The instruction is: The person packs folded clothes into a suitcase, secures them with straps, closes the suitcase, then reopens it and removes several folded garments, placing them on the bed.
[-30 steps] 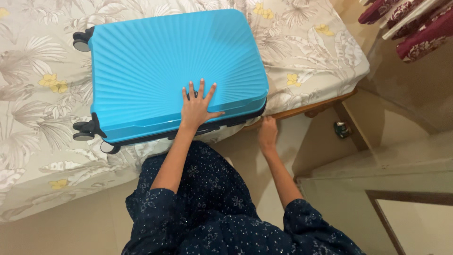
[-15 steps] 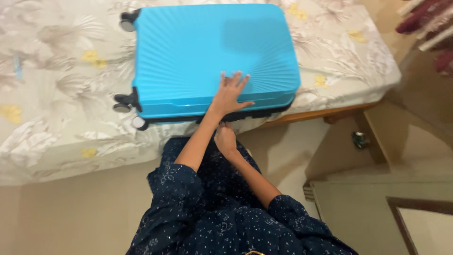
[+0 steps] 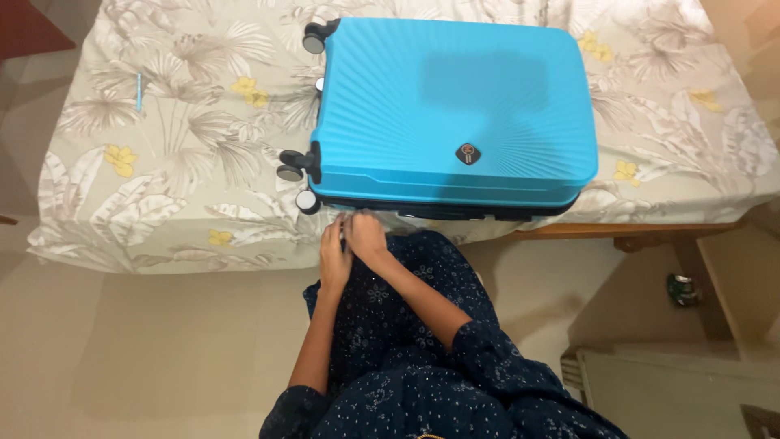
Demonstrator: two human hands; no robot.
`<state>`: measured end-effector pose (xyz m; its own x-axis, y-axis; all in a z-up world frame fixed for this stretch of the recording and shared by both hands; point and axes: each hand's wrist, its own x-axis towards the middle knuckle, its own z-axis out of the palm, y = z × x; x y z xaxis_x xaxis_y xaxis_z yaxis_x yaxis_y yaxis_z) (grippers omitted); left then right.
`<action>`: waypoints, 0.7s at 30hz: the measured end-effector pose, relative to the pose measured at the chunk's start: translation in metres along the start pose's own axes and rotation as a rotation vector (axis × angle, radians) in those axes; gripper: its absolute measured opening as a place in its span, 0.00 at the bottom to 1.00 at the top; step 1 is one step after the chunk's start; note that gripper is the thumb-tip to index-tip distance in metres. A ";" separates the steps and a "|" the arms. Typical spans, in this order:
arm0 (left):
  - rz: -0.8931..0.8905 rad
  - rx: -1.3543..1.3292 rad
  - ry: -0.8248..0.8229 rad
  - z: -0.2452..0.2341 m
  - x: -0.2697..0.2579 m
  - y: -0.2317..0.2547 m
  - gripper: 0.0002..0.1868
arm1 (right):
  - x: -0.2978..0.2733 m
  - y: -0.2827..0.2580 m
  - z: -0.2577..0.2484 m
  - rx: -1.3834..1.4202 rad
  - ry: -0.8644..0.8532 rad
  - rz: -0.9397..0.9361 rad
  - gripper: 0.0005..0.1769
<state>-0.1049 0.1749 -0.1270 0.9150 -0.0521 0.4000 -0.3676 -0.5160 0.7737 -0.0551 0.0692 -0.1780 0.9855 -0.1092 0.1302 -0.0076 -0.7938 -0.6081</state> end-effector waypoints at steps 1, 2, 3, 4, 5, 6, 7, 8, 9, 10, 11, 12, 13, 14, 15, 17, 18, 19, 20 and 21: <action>-0.052 -0.035 -0.050 0.000 0.003 -0.006 0.34 | 0.003 -0.005 0.004 0.017 0.020 -0.030 0.16; -0.023 -0.048 -0.043 0.001 0.007 -0.011 0.33 | 0.004 -0.009 0.005 0.000 0.019 -0.045 0.15; 0.007 -0.062 -0.036 0.004 0.012 -0.015 0.32 | 0.005 -0.012 0.002 -0.018 0.019 -0.060 0.14; 0.037 -0.076 -0.029 0.005 0.016 -0.019 0.31 | 0.005 -0.015 -0.003 -0.036 0.019 -0.075 0.13; 0.042 -0.111 -0.027 0.006 0.020 -0.021 0.30 | 0.004 -0.016 -0.012 -0.012 0.002 -0.144 0.13; 0.047 -0.147 -0.026 0.007 0.025 -0.023 0.29 | 0.001 -0.015 -0.025 0.013 -0.017 -0.213 0.14; 0.050 -0.184 -0.024 0.009 0.027 -0.025 0.29 | -0.002 -0.013 -0.039 0.035 -0.037 -0.281 0.15; 0.074 -0.163 -0.014 0.009 0.029 -0.026 0.27 | -0.003 -0.012 -0.053 0.051 -0.106 -0.290 0.14; 0.094 -0.139 -0.006 0.007 0.031 -0.028 0.26 | -0.004 -0.013 -0.066 0.069 -0.178 -0.297 0.14; 0.115 -0.115 0.002 0.006 0.033 -0.030 0.24 | -0.004 -0.012 -0.080 0.087 -0.249 -0.304 0.14; 0.060 -0.102 0.023 0.006 0.033 -0.031 0.20 | -0.003 -0.011 -0.092 0.111 -0.047 -0.427 0.12; 0.005 -0.088 0.044 0.009 0.035 -0.032 0.16 | -0.002 -0.010 -0.102 0.135 0.158 -0.546 0.12; -0.052 -0.075 0.066 0.011 0.036 -0.032 0.12 | -0.001 -0.006 -0.114 0.003 0.210 -0.582 0.24; -0.034 -0.084 0.105 0.012 0.036 -0.032 0.11 | 0.004 0.000 -0.125 -0.128 0.262 -0.618 0.37; -0.015 -0.094 0.143 0.015 0.035 -0.032 0.10 | 0.011 0.003 -0.132 -0.271 0.228 -0.558 0.43; -0.083 -0.128 0.180 0.022 0.031 -0.032 0.09 | 0.019 0.013 -0.141 -0.554 0.159 -0.434 0.56; -0.169 -0.152 0.177 0.027 0.028 -0.031 0.08 | 0.017 0.018 -0.142 -0.541 0.177 -0.458 0.57; -0.249 -0.177 0.185 0.030 0.031 -0.031 0.08 | 0.022 0.020 -0.141 -0.528 0.202 -0.492 0.58; -0.270 -0.187 0.184 0.034 0.032 -0.031 0.08 | 0.024 0.023 -0.141 -0.515 0.227 -0.525 0.60; -0.287 -0.195 0.186 0.035 0.032 -0.032 0.08 | 0.027 0.026 -0.139 -0.530 0.247 -0.540 0.59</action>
<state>-0.0577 0.1594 -0.1563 0.9459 0.2362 0.2225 -0.1423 -0.3144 0.9386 -0.0528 -0.0373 -0.0812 0.8099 0.2917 0.5089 0.3197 -0.9469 0.0339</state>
